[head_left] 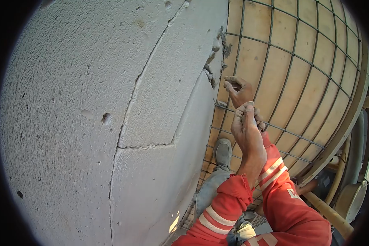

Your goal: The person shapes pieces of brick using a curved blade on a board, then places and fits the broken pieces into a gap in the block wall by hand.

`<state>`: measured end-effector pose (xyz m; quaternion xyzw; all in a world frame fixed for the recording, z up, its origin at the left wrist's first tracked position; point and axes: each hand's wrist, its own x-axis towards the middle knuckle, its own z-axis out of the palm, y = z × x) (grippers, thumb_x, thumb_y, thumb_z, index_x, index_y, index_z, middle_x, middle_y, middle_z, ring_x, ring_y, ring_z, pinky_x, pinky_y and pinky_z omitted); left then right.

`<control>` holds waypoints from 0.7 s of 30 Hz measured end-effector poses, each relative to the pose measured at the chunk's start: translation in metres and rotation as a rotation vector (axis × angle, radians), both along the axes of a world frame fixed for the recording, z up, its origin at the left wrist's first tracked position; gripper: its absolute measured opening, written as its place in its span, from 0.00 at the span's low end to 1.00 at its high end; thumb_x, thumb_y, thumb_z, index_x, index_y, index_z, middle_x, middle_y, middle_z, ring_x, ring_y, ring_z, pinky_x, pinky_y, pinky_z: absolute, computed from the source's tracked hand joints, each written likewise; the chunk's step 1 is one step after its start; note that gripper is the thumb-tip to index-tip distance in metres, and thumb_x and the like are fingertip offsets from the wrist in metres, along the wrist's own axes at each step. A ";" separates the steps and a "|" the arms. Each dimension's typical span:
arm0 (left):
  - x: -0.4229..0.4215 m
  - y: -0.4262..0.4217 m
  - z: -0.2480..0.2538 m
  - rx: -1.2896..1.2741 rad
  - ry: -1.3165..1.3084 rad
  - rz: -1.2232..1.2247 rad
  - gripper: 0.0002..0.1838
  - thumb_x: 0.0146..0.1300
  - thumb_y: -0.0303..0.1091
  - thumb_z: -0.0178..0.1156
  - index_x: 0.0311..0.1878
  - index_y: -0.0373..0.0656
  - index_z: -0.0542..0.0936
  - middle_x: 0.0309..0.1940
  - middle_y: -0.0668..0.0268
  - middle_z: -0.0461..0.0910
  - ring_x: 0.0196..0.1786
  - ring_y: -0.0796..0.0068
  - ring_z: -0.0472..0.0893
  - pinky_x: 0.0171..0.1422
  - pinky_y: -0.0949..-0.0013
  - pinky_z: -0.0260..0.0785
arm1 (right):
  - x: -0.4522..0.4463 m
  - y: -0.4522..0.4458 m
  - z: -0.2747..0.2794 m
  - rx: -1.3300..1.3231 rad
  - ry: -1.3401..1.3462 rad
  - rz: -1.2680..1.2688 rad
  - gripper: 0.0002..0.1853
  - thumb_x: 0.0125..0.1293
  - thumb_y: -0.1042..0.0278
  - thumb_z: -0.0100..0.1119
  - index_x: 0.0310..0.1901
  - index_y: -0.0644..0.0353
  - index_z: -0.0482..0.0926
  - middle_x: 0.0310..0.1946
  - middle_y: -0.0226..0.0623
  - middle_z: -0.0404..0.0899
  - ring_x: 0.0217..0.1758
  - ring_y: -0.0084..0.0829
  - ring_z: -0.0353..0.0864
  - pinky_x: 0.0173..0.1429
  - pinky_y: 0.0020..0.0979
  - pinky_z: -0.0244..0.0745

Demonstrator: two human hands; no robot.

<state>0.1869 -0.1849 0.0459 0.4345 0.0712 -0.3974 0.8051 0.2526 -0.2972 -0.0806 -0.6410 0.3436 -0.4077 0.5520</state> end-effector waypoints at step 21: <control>-0.018 0.015 0.009 0.122 -0.013 -0.004 0.09 0.76 0.35 0.53 0.49 0.41 0.78 0.33 0.72 0.76 0.31 0.84 0.73 0.35 0.77 0.67 | 0.038 -0.059 0.007 -1.048 0.796 -0.127 0.23 0.65 0.70 0.53 0.62 0.65 0.75 0.56 0.52 0.75 0.58 0.45 0.81 0.52 0.45 0.78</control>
